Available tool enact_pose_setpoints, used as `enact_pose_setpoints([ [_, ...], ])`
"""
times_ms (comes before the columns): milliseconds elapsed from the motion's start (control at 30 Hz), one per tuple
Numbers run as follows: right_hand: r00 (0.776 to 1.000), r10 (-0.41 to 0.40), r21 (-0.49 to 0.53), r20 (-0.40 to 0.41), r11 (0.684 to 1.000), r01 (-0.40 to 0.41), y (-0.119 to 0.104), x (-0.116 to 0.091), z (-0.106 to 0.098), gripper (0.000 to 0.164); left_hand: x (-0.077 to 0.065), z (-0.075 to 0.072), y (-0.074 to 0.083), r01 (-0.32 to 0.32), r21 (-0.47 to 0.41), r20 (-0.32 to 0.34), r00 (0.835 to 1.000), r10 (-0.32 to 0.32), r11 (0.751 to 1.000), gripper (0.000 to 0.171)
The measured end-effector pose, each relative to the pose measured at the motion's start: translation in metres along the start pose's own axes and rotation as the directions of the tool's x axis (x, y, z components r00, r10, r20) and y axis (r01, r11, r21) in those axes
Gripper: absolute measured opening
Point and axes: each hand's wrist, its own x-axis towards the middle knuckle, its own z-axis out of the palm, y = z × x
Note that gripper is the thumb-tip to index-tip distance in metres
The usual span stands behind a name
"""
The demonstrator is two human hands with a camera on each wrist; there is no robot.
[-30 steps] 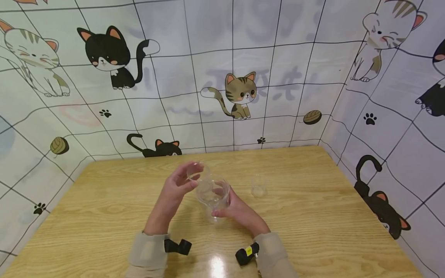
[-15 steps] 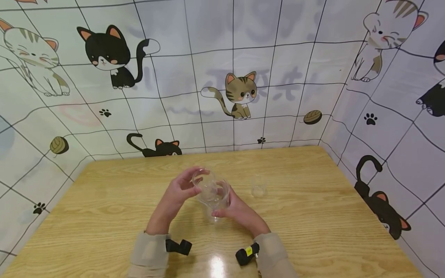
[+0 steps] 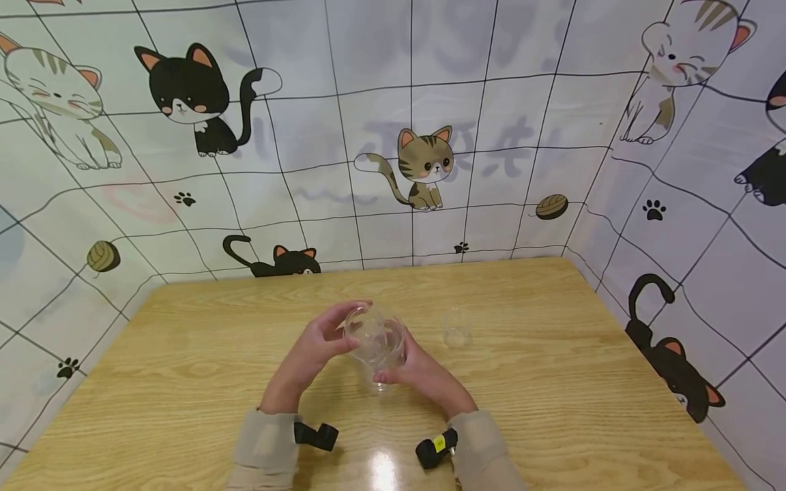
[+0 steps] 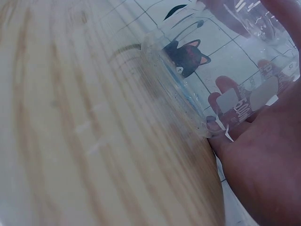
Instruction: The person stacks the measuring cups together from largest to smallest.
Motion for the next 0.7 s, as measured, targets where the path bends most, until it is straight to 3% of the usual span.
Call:
enact_pose_setpoints([
  [133,1.0,0.017,-0.013,-0.009,1.0,-0.017,0.0,0.0,0.0,0.095,-0.002,0.001,0.006,0.013,0.023,0.018,1.0,-0.013,1.0,0.052],
  [533,1.0,0.012,-0.015,-0.012,1.0,-0.012,0.002,0.0,0.0,0.093,-0.001,0.0,0.005,0.038,0.086,0.044,0.998,-0.042,0.996,0.054],
  [700,1.0,0.006,-0.016,-0.02,1.0,-0.007,0.018,0.006,-0.004,0.093,-0.002,-0.001,0.008,0.039,0.093,0.052,0.998,-0.044,0.995,0.052],
])
